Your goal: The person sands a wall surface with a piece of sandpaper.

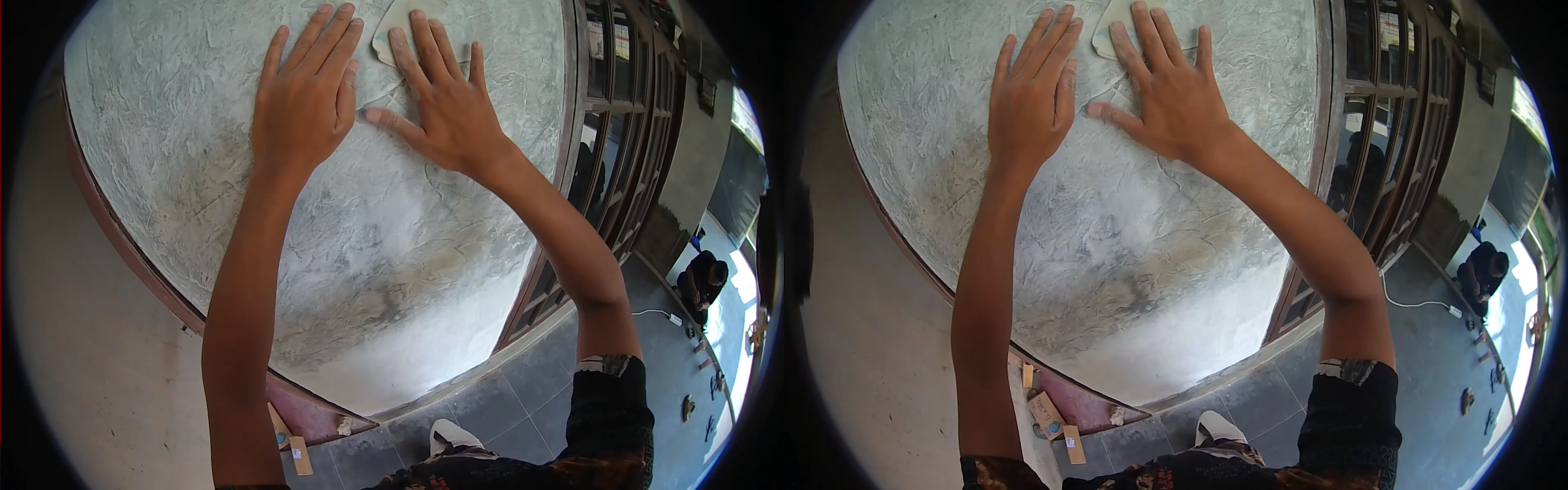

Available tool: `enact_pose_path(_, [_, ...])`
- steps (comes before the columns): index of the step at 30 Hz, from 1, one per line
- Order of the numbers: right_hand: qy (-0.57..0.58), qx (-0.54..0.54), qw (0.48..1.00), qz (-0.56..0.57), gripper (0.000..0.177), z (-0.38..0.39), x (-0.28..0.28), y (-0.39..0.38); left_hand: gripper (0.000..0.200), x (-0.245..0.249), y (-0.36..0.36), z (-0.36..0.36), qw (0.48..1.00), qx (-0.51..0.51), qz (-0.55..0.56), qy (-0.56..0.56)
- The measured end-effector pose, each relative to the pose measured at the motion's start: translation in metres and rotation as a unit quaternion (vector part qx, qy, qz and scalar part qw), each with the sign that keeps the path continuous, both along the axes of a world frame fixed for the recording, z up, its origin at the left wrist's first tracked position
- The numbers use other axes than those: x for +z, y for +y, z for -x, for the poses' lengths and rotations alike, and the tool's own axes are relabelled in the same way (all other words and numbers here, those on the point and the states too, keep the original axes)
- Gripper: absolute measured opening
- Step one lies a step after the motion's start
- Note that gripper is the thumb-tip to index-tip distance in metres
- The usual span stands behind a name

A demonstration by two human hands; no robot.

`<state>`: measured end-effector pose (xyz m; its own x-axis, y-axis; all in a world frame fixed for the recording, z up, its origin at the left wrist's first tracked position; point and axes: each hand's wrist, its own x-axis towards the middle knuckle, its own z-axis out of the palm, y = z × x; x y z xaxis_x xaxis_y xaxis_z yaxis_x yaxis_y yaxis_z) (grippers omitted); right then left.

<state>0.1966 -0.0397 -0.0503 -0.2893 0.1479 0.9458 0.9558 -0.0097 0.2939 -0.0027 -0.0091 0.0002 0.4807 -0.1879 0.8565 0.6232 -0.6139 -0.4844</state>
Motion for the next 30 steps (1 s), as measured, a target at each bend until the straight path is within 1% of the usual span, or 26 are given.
enact_pose_path(3, [-0.009, 0.002, 1.0, 0.024, 0.097, 0.006, -0.007, -0.01, 0.043, 0.0, 0.003, 0.004, 1.0, -0.005, 0.007, -0.006])
enact_pose_path(5, [0.002, 0.023, 0.992, 0.121, 0.097, 0.013, -0.072, -0.028, 0.044, 0.001, 0.004, 0.001, 1.0, -0.011, 0.009, -0.01])
enact_pose_path(6, [0.005, 0.028, 0.988, 0.15, 0.096, 0.016, -0.1, -0.031, 0.044, 0.002, 0.003, 0.001, 1.0, -0.014, 0.008, -0.014])
enact_pose_path(7, [0.007, 0.033, 0.983, 0.179, 0.096, 0.019, -0.11, -0.036, 0.044, 0.002, 0.003, 0.0, 1.0, -0.008, 0.001, -0.017])
enact_pose_path(8, [-0.011, 0.011, 0.988, 0.153, 0.095, 0.011, -0.103, -0.029, 0.045, 0.0, 0.002, -0.002, 1.0, -0.002, -0.005, -0.016])
enact_pose_path(9, [-0.01, 0.01, 0.988, 0.153, 0.095, 0.006, -0.073, -0.021, 0.045, -0.001, 0.001, -0.002, 1.0, -0.003, -0.004, -0.015])
enact_pose_path(10, [0.004, -0.004, 0.996, 0.084, 0.095, 0.001, -0.031, -0.012, 0.045, 0.0, 0.0, 0.0, 1.0, 0.006, -0.003, -0.013])
enact_pose_path(11, [0.018, -0.017, 1.0, 0.016, 0.094, -0.002, -0.008, -0.008, 0.045, 0.001, -0.001, 0.0, 1.0, 0.016, -0.001, -0.012])
enact_pose_path(12, [0.017, -0.015, 1.0, 0.014, 0.094, -0.003, -0.005, -0.008, 0.045, 0.002, 0.0, -0.002, 1.0, 0.017, -0.002, -0.012])
enact_pose_path(14, [0.021, 0.033, 0.999, 0.01, 0.092, 0.0, -0.004, -0.006, 0.046, 0.001, 0.0, 0.0, 1.0, 0.017, 0.001, -0.008])
enact_pose_path(15, [0.023, 0.037, 0.999, 0.01, 0.092, 0.004, -0.029, -0.013, 0.046, 0.0, 0.0, 0.0, 1.0, 0.021, 0.001, -0.006])
enact_pose_path(16, [0.029, 0.045, 0.995, 0.08, 0.089, 0.01, -0.073, -0.026, 0.047, 0.0, 0.001, -0.001, 1.0, 0.019, -0.001, -0.007])
enact_pose_path(17, [0.035, 0.052, 0.987, 0.151, 0.087, 0.013, -0.097, -0.034, 0.047, 0.0, 0.001, -0.002, 1.0, 0.014, -0.003, -0.009])
enact_pose_path(18, [0.032, 0.051, 0.987, 0.15, 0.087, 0.012, -0.095, -0.033, 0.047, 0.0, 0.001, -0.002, 1.0, 0.014, -0.003, -0.012])
enact_pose_path(20, [0.004, 0.013, 0.993, 0.119, 0.084, 0.006, -0.081, -0.024, 0.049, 0.0, 0.001, -0.004, 1.0, 0.016, 0.0, -0.014])
enact_pose_path(21, [0.01, 0.01, 0.998, 0.066, 0.084, 0.005, -0.044, -0.019, 0.049, -0.002, 0.007, -0.005, 1.0, 0.016, -0.002, -0.012])
enact_pose_path(22, [0.011, 0.0, 0.999, 0.033, 0.084, 0.0, -0.01, -0.01, 0.049, -0.005, 0.019, -0.004, 0.999, 0.018, -0.034, -0.02])
enact_pose_path(23, [0.012, -0.008, 1.0, 0.0, 0.084, -0.003, 0.009, -0.004, 0.05, -0.005, 0.026, -0.003, 0.997, 0.022, -0.065, -0.027])
enact_pose_path(24, [0.015, -0.004, 1.0, -0.003, 0.084, -0.001, 0.005, -0.004, 0.05, -0.003, 0.027, -0.002, 0.997, 0.026, -0.069, -0.024])
enact_pose_path(26, [0.012, 0.043, 0.998, 0.052, 0.085, 0.004, -0.027, -0.016, 0.05, -0.005, 0.027, -0.002, 0.997, 0.007, -0.069, -0.023])
enact_pose_path(28, [0.013, 0.046, 0.99, 0.133, 0.086, 0.012, -0.089, -0.03, 0.05, -0.003, 0.024, -0.004, 0.997, 0.015, -0.07, -0.027])
enact_pose_path(29, [0.014, 0.051, 0.984, 0.169, 0.085, 0.013, -0.108, -0.032, 0.05, -0.005, 0.023, -0.005, 0.997, 0.025, -0.067, -0.029])
enact_pose_path(30, [0.013, 0.05, 0.984, 0.169, 0.085, 0.01, -0.097, -0.03, 0.05, -0.005, 0.024, -0.005, 0.997, 0.024, -0.067, -0.03])
